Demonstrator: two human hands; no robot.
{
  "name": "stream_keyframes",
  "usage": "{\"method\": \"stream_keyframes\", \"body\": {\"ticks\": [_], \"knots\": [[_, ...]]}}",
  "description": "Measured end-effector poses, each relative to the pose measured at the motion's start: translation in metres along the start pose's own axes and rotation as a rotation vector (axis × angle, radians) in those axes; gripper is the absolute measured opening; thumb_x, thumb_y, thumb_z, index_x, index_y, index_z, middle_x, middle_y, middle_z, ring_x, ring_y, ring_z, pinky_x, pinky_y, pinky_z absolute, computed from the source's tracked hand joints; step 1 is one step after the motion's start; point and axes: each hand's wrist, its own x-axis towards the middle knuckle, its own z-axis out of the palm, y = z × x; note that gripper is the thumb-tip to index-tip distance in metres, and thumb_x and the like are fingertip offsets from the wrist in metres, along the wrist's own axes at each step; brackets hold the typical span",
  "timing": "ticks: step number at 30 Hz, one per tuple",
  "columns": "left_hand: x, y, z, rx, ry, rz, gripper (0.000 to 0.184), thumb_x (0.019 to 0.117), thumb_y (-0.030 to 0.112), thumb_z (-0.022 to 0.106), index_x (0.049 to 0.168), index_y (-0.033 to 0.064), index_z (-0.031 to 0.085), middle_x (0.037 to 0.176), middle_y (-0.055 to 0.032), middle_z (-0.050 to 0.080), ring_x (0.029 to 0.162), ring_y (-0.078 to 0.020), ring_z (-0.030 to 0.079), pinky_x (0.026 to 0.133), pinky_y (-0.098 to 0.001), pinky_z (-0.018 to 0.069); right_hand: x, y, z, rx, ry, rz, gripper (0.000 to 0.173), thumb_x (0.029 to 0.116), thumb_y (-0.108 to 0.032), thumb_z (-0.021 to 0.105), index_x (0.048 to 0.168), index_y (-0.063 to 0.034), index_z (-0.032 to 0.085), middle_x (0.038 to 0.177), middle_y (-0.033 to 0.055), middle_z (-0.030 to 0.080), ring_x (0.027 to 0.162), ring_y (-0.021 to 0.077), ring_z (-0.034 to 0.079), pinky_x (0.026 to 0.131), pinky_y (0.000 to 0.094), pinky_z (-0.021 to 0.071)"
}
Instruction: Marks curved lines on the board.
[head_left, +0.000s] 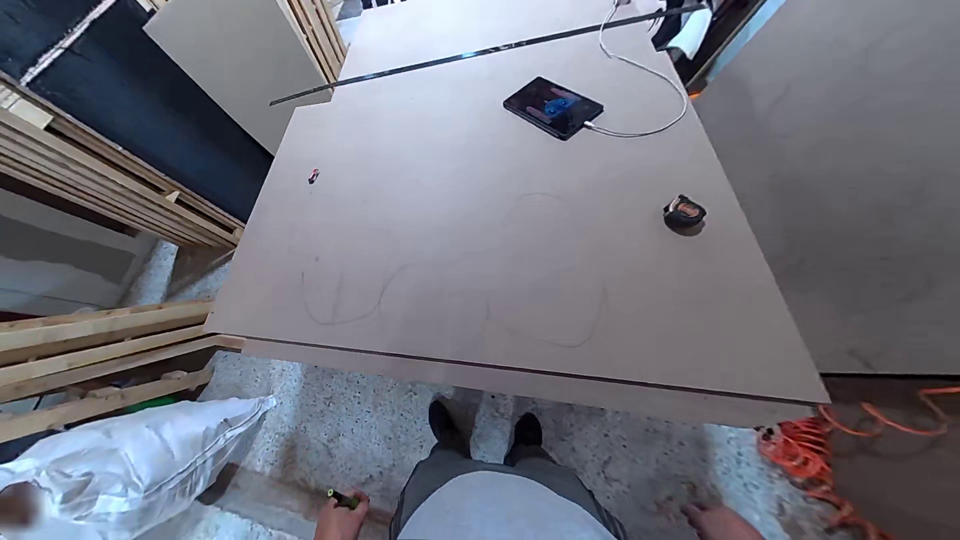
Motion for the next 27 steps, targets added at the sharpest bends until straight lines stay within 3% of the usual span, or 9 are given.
{"method": "stream_keyframes", "body": {"ticks": [3, 6, 10, 12, 15, 23, 27], "knots": [[-0.002, 0.007, 0.025, 0.037, -0.073, -0.012, 0.027, 0.0928, 0.04, 0.066, 0.105, 0.0196, 0.078, 0.093, -0.0028, 0.078, 0.087, -0.0198, 0.075, 0.087, -0.052, 0.0603, 0.044, -0.009, -0.018, 0.189, 0.1, -0.059, 0.05, 0.0989, -0.053, 0.051, 0.121, -0.0135, 0.074, 0.111, 0.0143, 0.076, 0.104, 0.0333, 0.072, 0.094, 0.063, 0.0546], [0.01, 0.003, 0.041, -0.021, -0.092, -0.039, 0.023, 0.0949, 0.035, 0.066, 0.103, 0.017, 0.078, 0.089, -0.0024, 0.078, 0.082, -0.0194, 0.076, 0.083, -0.0489, 0.0623, 0.031, -0.055, -0.021, 0.457, 0.115, -0.077, 0.045, 0.1038, -0.045, 0.052, 0.13, -0.0127, 0.069, 0.113, 0.011, 0.075, 0.103, 0.0287, 0.073, 0.092, 0.0562, 0.0576], [0.01, 0.014, 0.051, -0.245, -0.042, -0.12, 0.023, 0.0979, 0.03, 0.066, 0.104, 0.0104, 0.076, 0.09, -0.005, 0.079, 0.081, -0.02, 0.077, 0.08, -0.045, 0.064, 0.015, -0.091, -0.016, 0.264, -0.045, -0.178, 0.049, 0.1018, -0.05, 0.053, 0.137, -0.0179, 0.066, 0.124, 0.0081, 0.072, 0.113, 0.0256, 0.071, 0.1, 0.0533, 0.0553], [0.002, 0.012, 0.057, -0.226, -0.062, -0.132, 0.024, 0.0979, 0.032, 0.065, 0.104, 0.0117, 0.076, 0.091, -0.0042, 0.079, 0.082, -0.0197, 0.077, 0.081, -0.045, 0.0638, 0.018, -0.087, -0.009, 0.171, -0.105, -0.212, 0.053, 0.0997, -0.054, 0.055, 0.138, -0.0191, 0.065, 0.128, 0.0072, 0.071, 0.115, 0.0247, 0.07, 0.102, 0.0525, 0.0546], [-0.006, 0.013, 0.063, -0.122, -0.08, -0.109, 0.026, 0.096, 0.036, 0.065, 0.101, 0.0141, 0.077, 0.088, -0.0037, 0.078, 0.081, -0.0193, 0.076, 0.081, -0.0465, 0.0624, 0.02, -0.074, -0.006, 0.255, -0.085, -0.178, 0.05, 0.1004, -0.05, 0.056, 0.137, -0.0167, 0.065, 0.123, 0.008, 0.072, 0.11, 0.0243, 0.071, 0.098, 0.0504, 0.0567], [-0.019, 0.019, 0.063, -0.101, -0.082, -0.105, 0.027, 0.0968, 0.035, 0.064, 0.105, 0.0134, 0.077, 0.091, -0.0036, 0.078, 0.083, -0.019, 0.076, 0.082, -0.0466, 0.0615, 0.046, 0.014, 0.005, 0.236, -0.073, -0.012, 0.05, 0.1021, -0.051, 0.051, 0.129, -0.0131, 0.069, 0.121, 0.0132, 0.073, 0.112, 0.0297, 0.07, 0.099, 0.0557, 0.0541], [-0.014, 0.013, 0.057, -0.102, -0.061, -0.1, 0.028, 0.0971, 0.036, 0.063, 0.107, 0.0134, 0.077, 0.091, -0.0036, 0.078, 0.083, -0.02, 0.075, 0.083, -0.0487, 0.0612, 0.047, 0.018, 0.005, 0.212, -0.063, -0.01, 0.048, 0.1013, -0.051, 0.051, 0.125, -0.0144, 0.072, 0.116, 0.0117, 0.074, 0.109, 0.0296, 0.071, 0.095, 0.057, 0.055]]}}
